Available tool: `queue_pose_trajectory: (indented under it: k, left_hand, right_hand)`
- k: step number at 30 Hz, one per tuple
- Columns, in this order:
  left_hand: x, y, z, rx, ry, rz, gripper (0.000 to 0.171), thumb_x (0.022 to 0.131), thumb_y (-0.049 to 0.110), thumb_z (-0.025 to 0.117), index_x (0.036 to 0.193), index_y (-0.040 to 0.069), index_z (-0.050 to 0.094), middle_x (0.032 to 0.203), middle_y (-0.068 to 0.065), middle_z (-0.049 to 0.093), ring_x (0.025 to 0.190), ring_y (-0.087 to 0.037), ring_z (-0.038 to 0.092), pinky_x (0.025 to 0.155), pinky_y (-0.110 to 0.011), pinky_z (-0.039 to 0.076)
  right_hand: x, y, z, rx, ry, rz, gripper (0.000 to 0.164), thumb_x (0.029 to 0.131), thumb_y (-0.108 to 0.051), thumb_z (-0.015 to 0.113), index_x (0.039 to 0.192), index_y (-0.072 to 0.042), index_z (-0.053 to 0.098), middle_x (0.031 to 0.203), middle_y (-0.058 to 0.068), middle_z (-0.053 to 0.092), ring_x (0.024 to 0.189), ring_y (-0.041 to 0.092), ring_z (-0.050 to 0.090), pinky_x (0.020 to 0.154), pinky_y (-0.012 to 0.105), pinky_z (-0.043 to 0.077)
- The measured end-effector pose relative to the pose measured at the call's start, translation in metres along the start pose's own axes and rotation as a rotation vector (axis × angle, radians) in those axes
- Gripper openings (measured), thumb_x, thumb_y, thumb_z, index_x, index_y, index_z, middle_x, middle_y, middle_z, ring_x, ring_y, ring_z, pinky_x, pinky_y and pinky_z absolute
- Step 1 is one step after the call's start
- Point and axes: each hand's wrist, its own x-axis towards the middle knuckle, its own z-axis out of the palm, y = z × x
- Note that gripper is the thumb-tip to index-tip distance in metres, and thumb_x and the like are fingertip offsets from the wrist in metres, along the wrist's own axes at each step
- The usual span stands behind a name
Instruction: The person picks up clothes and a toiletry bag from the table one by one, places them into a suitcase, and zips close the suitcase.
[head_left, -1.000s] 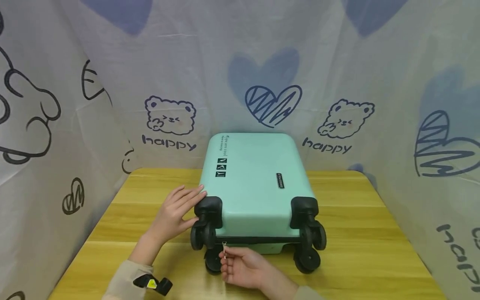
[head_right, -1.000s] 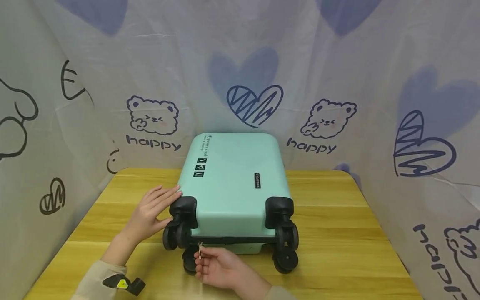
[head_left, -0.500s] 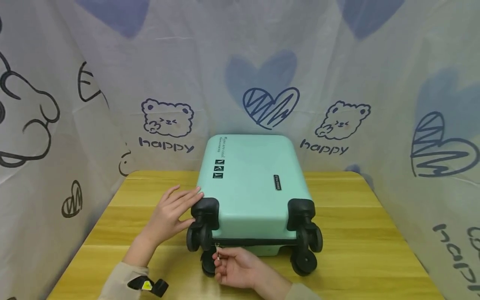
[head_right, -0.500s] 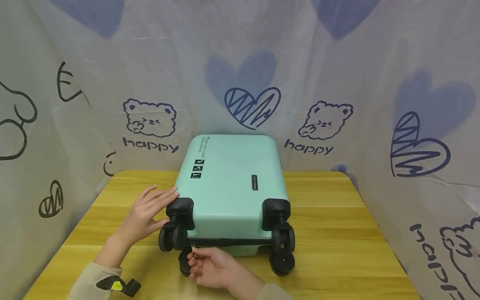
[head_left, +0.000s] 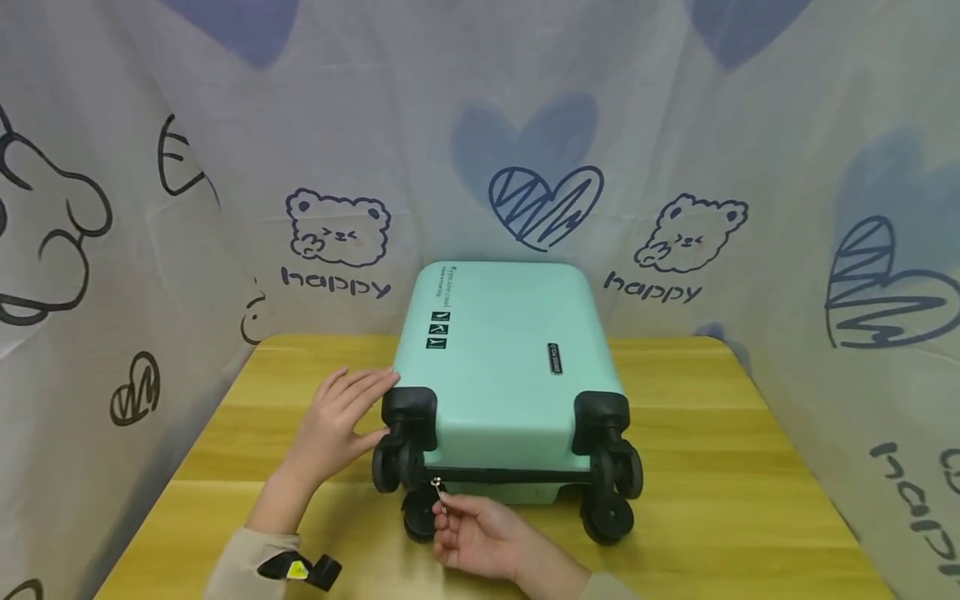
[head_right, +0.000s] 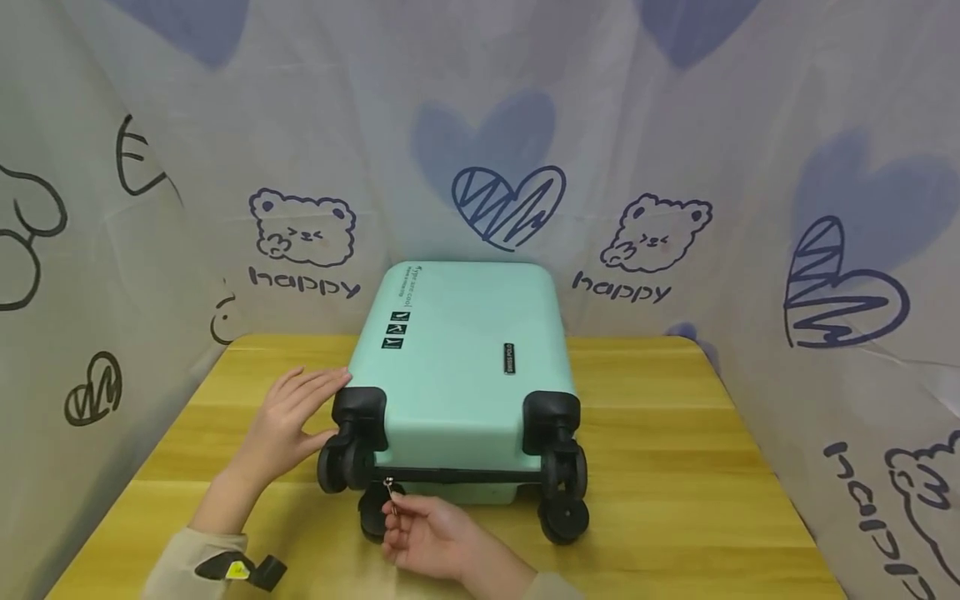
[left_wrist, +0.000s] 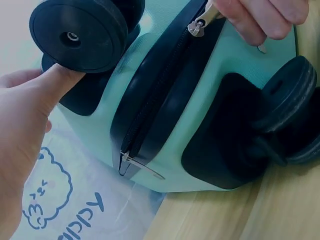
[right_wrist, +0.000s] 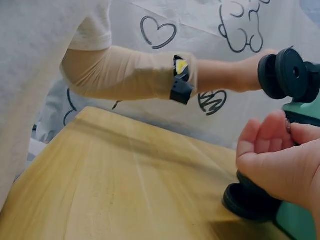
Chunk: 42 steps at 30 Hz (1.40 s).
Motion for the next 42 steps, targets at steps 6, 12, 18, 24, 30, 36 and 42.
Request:
queue_pose_trajectory:
  k: [6,12,18,24,30,36,42]
  left_hand:
    - [-0.014,0.003,0.002,-0.023,0.086,-0.108,0.057,0.093,0.05,0.058,0.131,0.007,0.062,0.119,-0.012,0.07,0.107,-0.032,0.063,0.097,-0.051,0.042]
    - [-0.045,0.02,-0.004,-0.04,0.091,-0.266,0.047,0.091,0.043,0.065,0.121,0.007,0.068,0.111,-0.011,0.072,0.101,-0.031,0.065,0.093,-0.048,0.045]
    - [-0.075,0.052,-0.006,-0.096,0.063,-0.402,0.045,0.068,0.008,0.084,0.111,0.01,0.072,0.103,-0.004,0.074,0.095,-0.025,0.066,0.092,-0.03,0.046]
    - [-0.085,0.087,0.001,-0.275,-0.007,-0.609,0.029,0.073,0.006,0.082,0.099,0.013,0.074,0.099,0.004,0.075,0.094,-0.014,0.067,0.087,-0.016,0.049]
    - [-0.078,0.113,0.015,-0.537,-0.154,-0.879,0.019,0.085,0.018,0.075,0.103,0.02,0.074,0.102,0.011,0.073,0.094,-0.005,0.064,0.081,-0.029,0.053]
    - [-0.068,0.133,0.034,-0.505,-0.113,-0.914,0.019,0.082,0.02,0.077,0.101,0.024,0.075,0.101,0.011,0.072,0.095,-0.005,0.062,0.081,-0.029,0.052]
    - [-0.053,0.145,0.045,-0.36,-0.053,-0.928,0.019,0.084,0.025,0.075,0.1,0.014,0.075,0.101,0.0,0.074,0.099,-0.022,0.066,0.087,-0.04,0.053]
  right_hand:
    - [-0.013,0.0,-0.006,-0.108,-0.057,0.066,0.023,0.103,-0.025,0.044,0.095,-0.017,0.064,0.092,-0.008,0.062,0.083,0.008,0.054,0.085,0.025,0.046]
    - [-0.03,0.002,-0.025,-0.128,-0.107,0.07,0.024,0.103,-0.024,0.04,0.1,-0.018,0.063,0.095,-0.008,0.064,0.086,0.007,0.059,0.086,0.026,0.049]
    - [-0.049,-0.009,-0.033,-0.17,-0.134,0.007,0.028,0.104,-0.024,0.036,0.102,-0.018,0.063,0.097,-0.008,0.066,0.089,0.007,0.062,0.087,0.026,0.05]
    - [-0.07,-0.029,-0.014,-0.297,-0.194,-0.138,0.03,0.106,-0.021,0.033,0.104,-0.017,0.062,0.1,-0.006,0.065,0.091,0.009,0.063,0.088,0.027,0.051]
    - [-0.096,-0.045,0.021,-0.558,-0.137,-0.336,0.017,0.104,-0.016,0.043,0.108,-0.012,0.059,0.102,-0.003,0.066,0.094,0.01,0.064,0.088,0.026,0.053]
    - [-0.133,-0.065,0.046,-0.872,-0.064,-0.642,0.02,0.104,-0.009,0.04,0.116,-0.004,0.056,0.106,-0.001,0.066,0.099,0.013,0.065,0.092,0.029,0.053]
    - [-0.155,-0.087,0.049,-1.179,0.105,-0.985,0.023,0.1,0.005,0.041,0.12,0.005,0.052,0.113,-0.001,0.064,0.104,0.008,0.062,0.088,0.022,0.053]
